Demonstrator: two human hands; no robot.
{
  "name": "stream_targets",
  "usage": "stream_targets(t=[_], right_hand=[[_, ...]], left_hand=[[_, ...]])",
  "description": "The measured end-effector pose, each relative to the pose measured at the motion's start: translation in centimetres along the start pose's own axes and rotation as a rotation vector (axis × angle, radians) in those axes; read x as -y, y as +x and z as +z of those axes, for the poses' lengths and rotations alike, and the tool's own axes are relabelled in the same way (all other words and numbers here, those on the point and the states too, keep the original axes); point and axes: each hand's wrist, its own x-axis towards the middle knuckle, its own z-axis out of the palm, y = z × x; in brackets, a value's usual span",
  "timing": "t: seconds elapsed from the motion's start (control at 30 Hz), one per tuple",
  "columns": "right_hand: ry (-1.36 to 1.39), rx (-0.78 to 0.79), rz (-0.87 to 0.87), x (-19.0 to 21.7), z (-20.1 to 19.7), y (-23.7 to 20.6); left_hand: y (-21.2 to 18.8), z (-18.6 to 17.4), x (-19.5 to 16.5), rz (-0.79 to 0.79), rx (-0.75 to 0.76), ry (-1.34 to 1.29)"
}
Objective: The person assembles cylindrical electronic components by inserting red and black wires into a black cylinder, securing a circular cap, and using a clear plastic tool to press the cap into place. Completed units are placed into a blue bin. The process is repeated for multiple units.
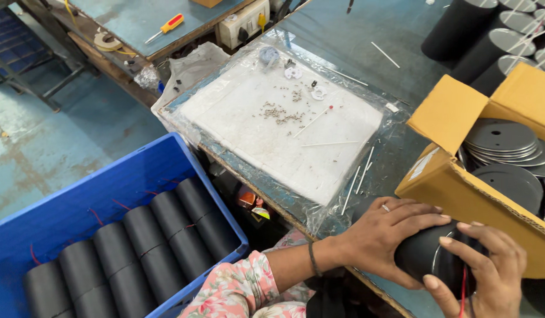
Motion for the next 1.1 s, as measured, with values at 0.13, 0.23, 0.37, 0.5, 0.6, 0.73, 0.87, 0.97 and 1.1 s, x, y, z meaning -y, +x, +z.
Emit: stream_targets(t=[0.13, 0.23, 0.37, 0.5, 0.6, 0.73, 0.87, 0.97, 1.1], right_hand=[[0.072, 0.058, 0.035, -0.2, -1.0, 0.7], [0.097, 0.097, 0.008, -0.3, -1.3, 1.0], [0.002, 0.021, 0.007, 0.8, -0.3, 0.4], [-0.041, -0.028, -0.015, 1.7, 0.6, 0.6], [-0.041, -0.052, -0.053, 2.1, 0.8, 1.6], [-0.031, -0.065, -0.071, 2.6, 1.0, 2.3], [-0.07, -0.03, -0.056, 2.8, 0.6, 1.3], [-0.056, 0.01, -0.056, 2.0, -0.3, 0.8], [-0.012, 0.046, 0.013, 0.7, -1.2, 1.0]], left_hand=[[0.1, -0.2, 0.1, 0.004, 0.002, 0.006], [0.3, -0.2, 0.2, 0.001, -0.002, 0.006], [0.2, -0.4, 0.6, 0.007, -0.01, -0.005], [0.2, -0.7, 0.8, -0.006, -0.009, -0.028], [0.2, -0.8, 0.7, 0.003, -0.008, -0.031], [0.2, -1.1, 0.7, 0.025, 0.006, -0.025], [0.3, -1.3, 0.6, 0.041, 0.048, -0.044], [0.5, -1.3, 0.6, 0.055, 0.071, -0.051], [0.8, -1.6, 0.8, 0.078, 0.099, -0.051]])
